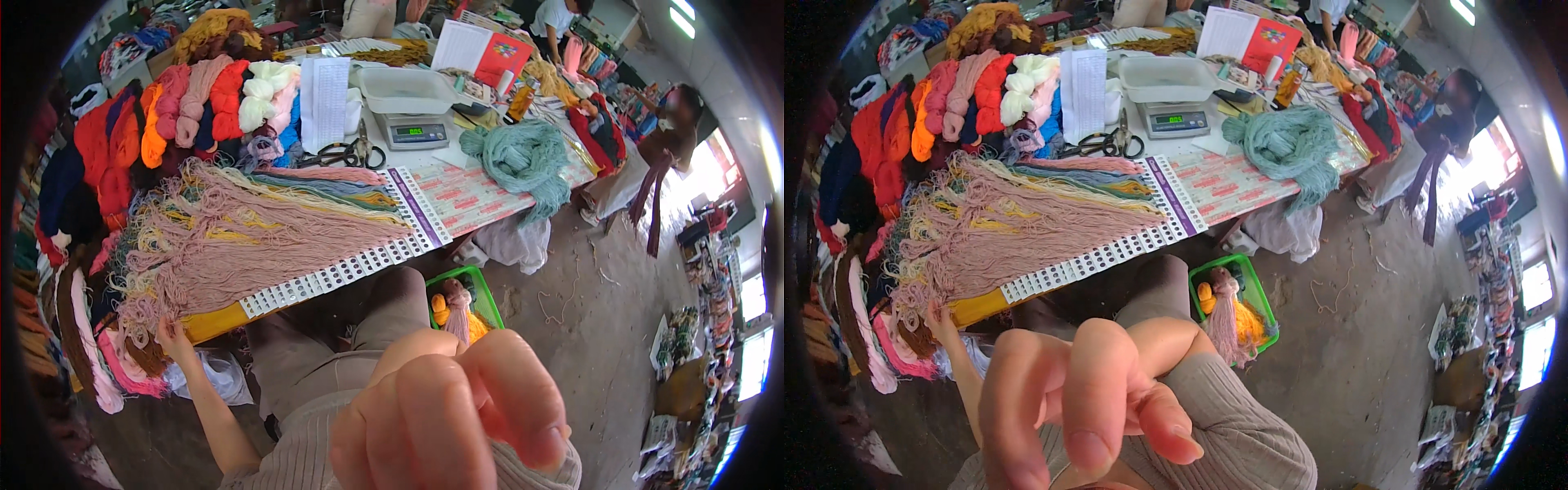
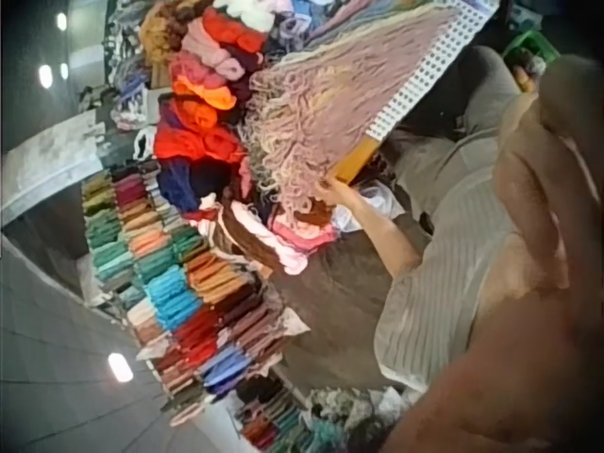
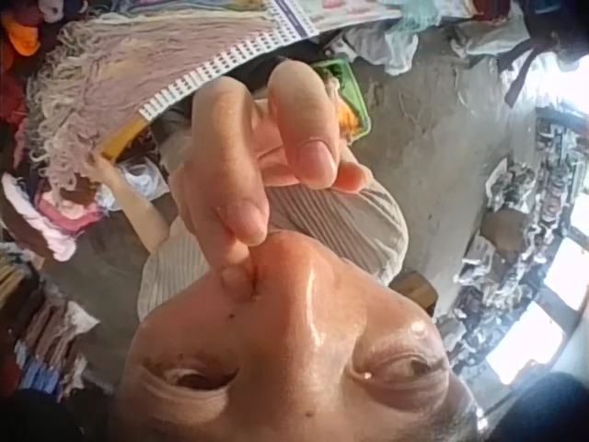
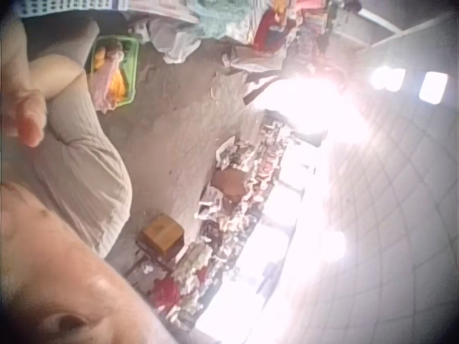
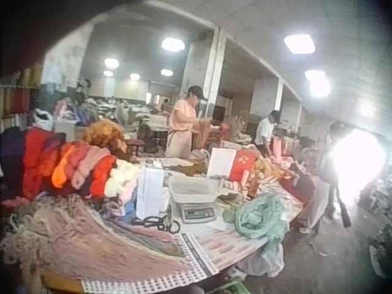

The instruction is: Organizing and threading bundles of colored embroidery thread through a sorting card.

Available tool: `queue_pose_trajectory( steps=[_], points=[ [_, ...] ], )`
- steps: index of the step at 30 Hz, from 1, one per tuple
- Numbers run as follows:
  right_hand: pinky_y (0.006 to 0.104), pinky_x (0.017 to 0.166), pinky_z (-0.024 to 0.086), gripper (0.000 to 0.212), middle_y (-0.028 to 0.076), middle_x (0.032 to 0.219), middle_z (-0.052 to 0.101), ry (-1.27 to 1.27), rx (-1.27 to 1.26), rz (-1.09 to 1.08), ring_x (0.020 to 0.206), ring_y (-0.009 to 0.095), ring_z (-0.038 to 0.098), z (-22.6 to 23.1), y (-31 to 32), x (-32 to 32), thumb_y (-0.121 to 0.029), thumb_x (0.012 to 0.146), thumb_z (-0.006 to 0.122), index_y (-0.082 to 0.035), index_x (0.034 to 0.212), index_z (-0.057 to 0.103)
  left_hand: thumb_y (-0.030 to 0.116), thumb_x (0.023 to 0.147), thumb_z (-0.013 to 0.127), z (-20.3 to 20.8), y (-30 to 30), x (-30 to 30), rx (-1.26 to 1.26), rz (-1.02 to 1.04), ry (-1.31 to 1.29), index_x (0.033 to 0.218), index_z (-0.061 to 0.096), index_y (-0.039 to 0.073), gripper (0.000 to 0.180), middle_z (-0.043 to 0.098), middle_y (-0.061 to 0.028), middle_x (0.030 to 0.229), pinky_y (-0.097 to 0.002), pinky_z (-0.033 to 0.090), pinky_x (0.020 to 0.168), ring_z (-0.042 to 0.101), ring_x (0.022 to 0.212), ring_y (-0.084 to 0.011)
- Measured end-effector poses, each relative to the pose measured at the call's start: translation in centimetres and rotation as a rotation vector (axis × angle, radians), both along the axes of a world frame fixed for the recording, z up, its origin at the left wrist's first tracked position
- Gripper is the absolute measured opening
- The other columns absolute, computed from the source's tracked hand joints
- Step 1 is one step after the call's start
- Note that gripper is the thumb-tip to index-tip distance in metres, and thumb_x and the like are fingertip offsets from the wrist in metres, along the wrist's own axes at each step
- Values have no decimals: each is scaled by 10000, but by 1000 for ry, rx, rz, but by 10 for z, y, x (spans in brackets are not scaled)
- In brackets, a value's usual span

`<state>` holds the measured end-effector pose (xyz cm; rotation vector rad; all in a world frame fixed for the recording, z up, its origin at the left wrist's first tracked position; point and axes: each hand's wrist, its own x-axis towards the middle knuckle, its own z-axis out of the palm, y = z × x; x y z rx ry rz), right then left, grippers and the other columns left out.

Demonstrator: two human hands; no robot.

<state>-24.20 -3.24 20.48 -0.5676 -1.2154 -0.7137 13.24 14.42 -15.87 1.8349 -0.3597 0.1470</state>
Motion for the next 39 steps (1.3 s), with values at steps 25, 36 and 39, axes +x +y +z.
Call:
queue_pose_trajectory(
  steps=[25,36,39],
  points=[
    [310,543,332,376,100,824,499,737,121,-466,525,187,492,-108,-1,25,-440,906,490,-73,980,468,278,850,510,146,10,84,641,53,-329,886,627,54,255,620,-186,840,-438,469,703,598,823,-363],
    [330,589,488,364,170,818,554,1078,-19,-421,700,233,556,-181,-23,1,-326,833,592,17,931,519,299,754,656,201,123,269,535,432,-297,1298,445,95,618,551,-199,1195,-388,409,948,526,1106,-340],
    [340,628,494,336,171,843,562,1146,-30,-425,739,229,558,-191,-20,-3,-289,836,610,17,944,521,386,742,670,190,109,266,805,389,-306,1348,384,183,700,560,-186,1187,-392,422,932,543,1086,-329]
  ],
)
